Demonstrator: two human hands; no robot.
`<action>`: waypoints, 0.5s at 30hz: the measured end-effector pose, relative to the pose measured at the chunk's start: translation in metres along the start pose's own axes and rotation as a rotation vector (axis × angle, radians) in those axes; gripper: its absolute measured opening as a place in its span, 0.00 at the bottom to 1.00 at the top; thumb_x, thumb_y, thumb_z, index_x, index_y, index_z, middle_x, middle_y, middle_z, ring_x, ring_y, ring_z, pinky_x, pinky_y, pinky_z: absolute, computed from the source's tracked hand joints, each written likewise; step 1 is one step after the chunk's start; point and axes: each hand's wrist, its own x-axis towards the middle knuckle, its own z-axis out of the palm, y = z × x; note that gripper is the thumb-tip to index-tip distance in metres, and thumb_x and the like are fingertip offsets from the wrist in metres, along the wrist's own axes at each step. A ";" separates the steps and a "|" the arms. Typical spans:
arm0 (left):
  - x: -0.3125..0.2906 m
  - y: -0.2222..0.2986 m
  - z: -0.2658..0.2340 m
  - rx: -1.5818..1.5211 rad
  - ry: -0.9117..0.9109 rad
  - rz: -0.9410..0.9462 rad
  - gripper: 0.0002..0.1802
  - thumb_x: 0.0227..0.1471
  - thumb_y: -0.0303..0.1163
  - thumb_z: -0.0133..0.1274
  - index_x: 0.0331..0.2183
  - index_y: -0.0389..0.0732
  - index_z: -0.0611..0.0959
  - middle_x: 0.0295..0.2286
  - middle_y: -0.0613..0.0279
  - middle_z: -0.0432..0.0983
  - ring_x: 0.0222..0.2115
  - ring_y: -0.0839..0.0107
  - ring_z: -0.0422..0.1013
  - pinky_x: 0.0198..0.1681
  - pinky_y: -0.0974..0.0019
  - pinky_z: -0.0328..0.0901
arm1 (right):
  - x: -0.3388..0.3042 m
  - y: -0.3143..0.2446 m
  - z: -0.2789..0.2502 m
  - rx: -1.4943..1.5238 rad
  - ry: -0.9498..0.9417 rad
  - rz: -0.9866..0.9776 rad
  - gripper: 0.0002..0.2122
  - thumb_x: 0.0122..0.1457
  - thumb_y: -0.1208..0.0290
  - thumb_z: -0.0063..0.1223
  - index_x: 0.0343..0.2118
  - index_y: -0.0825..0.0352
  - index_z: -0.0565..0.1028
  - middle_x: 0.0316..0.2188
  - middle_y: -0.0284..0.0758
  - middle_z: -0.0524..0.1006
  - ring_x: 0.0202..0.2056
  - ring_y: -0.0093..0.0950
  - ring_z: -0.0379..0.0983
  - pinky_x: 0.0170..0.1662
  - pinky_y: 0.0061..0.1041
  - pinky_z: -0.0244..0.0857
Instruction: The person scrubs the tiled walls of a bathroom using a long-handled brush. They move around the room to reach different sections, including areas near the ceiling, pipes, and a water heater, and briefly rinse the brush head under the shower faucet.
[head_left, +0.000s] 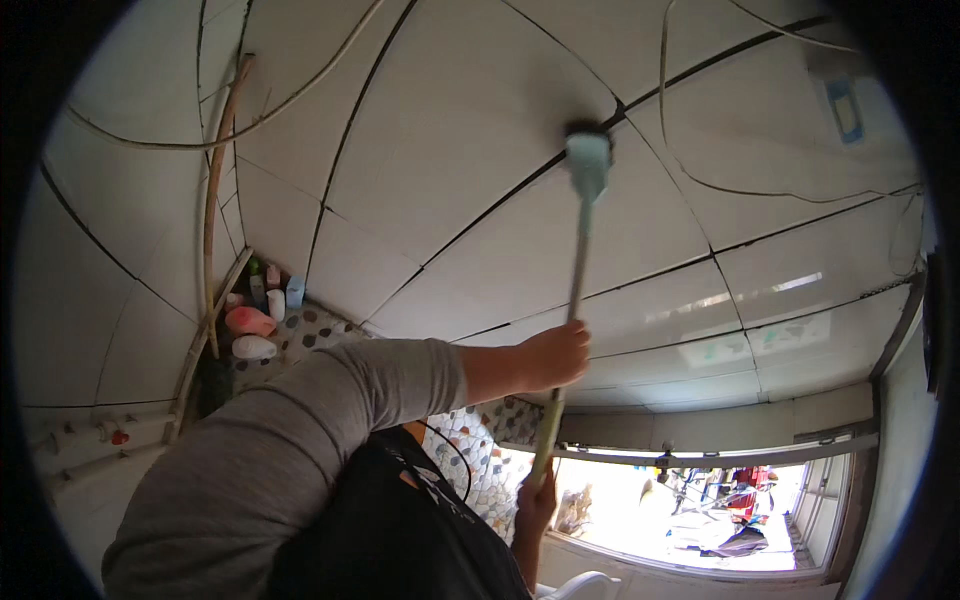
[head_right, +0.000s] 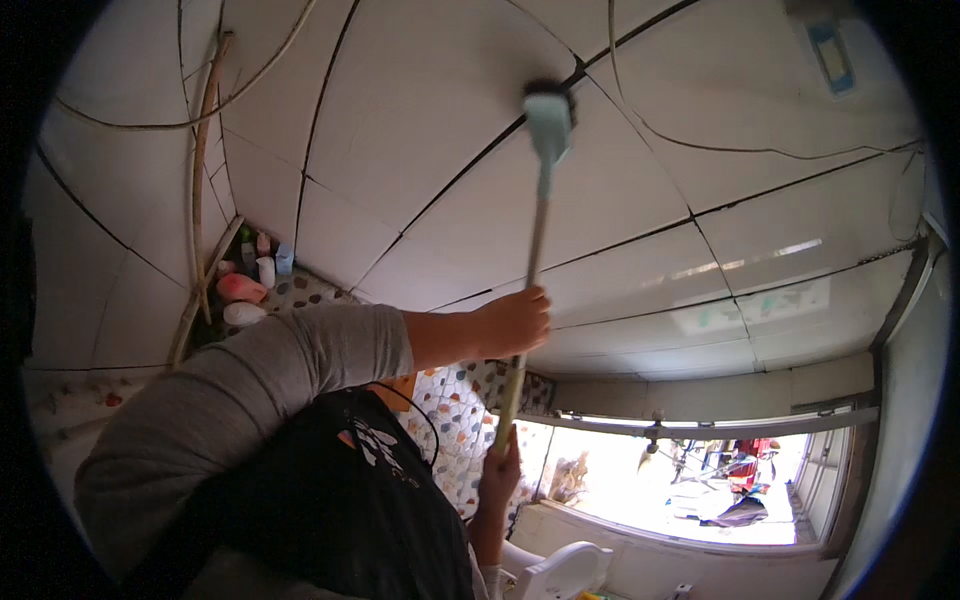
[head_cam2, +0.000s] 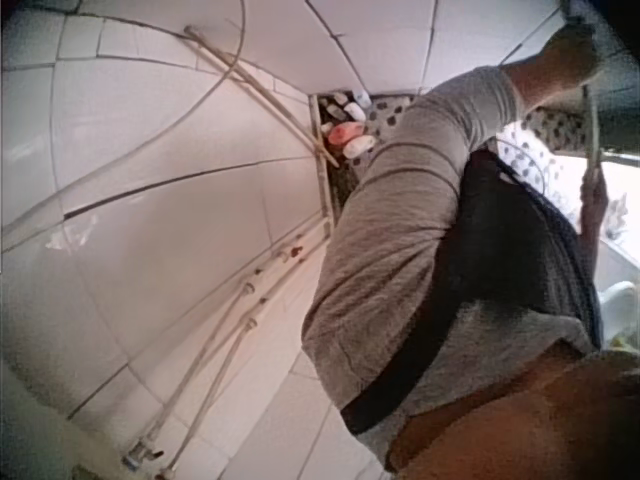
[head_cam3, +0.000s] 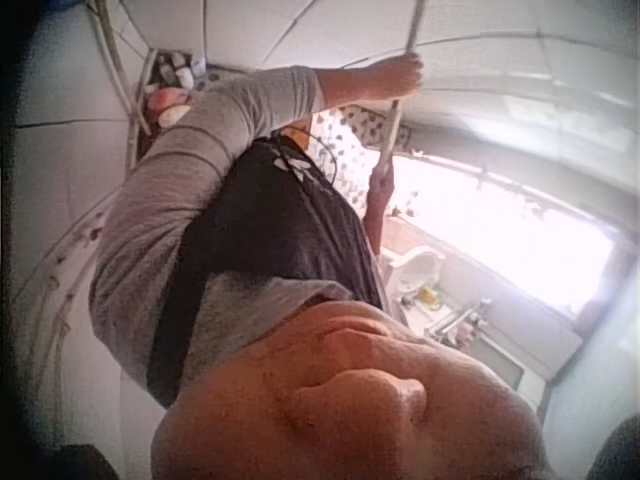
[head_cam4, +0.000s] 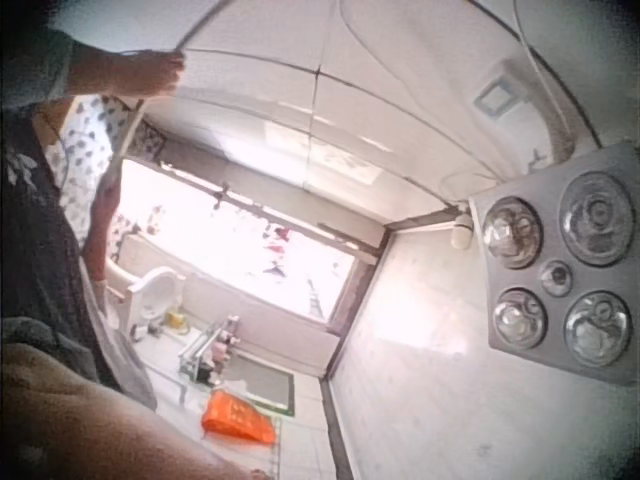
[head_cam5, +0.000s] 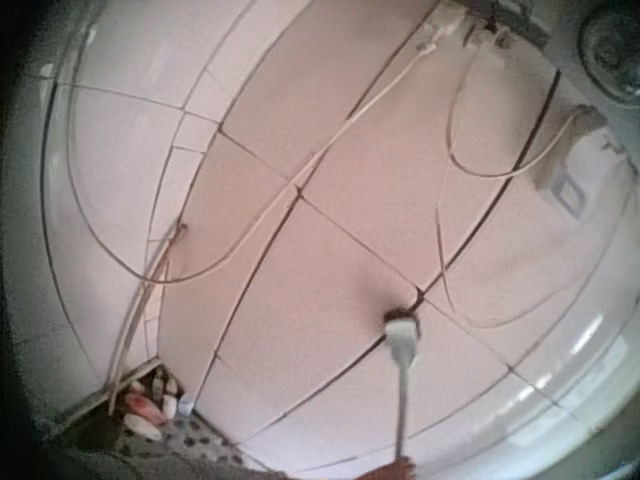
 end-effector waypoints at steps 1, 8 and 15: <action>-0.014 0.006 0.012 0.000 -0.001 0.012 0.05 0.43 0.34 0.54 0.19 0.51 0.79 0.21 0.77 0.73 0.34 0.74 0.67 0.45 0.67 0.56 | -0.006 0.003 0.008 -0.031 -0.028 0.028 0.24 0.56 0.78 0.45 0.58 0.66 0.62 0.29 0.29 0.71 0.25 0.16 0.61 0.27 0.18 0.58; -0.101 0.045 0.085 -0.319 -0.235 -0.125 0.05 0.40 0.33 0.54 0.17 0.49 0.76 0.18 0.74 0.69 0.30 0.70 0.66 0.43 0.66 0.57 | -0.036 0.012 0.032 -0.125 -0.166 0.012 0.23 0.57 0.76 0.48 0.57 0.66 0.64 0.37 0.37 0.75 0.31 0.20 0.68 0.33 0.18 0.63; -0.087 -0.018 -0.001 -0.122 -0.060 -0.144 0.04 0.43 0.32 0.53 0.21 0.46 0.76 0.20 0.68 0.70 0.32 0.70 0.67 0.47 0.64 0.59 | -0.025 -0.029 0.043 -0.240 -0.076 -0.269 0.23 0.54 0.79 0.49 0.55 0.68 0.67 0.36 0.46 0.75 0.37 0.37 0.73 0.40 0.32 0.66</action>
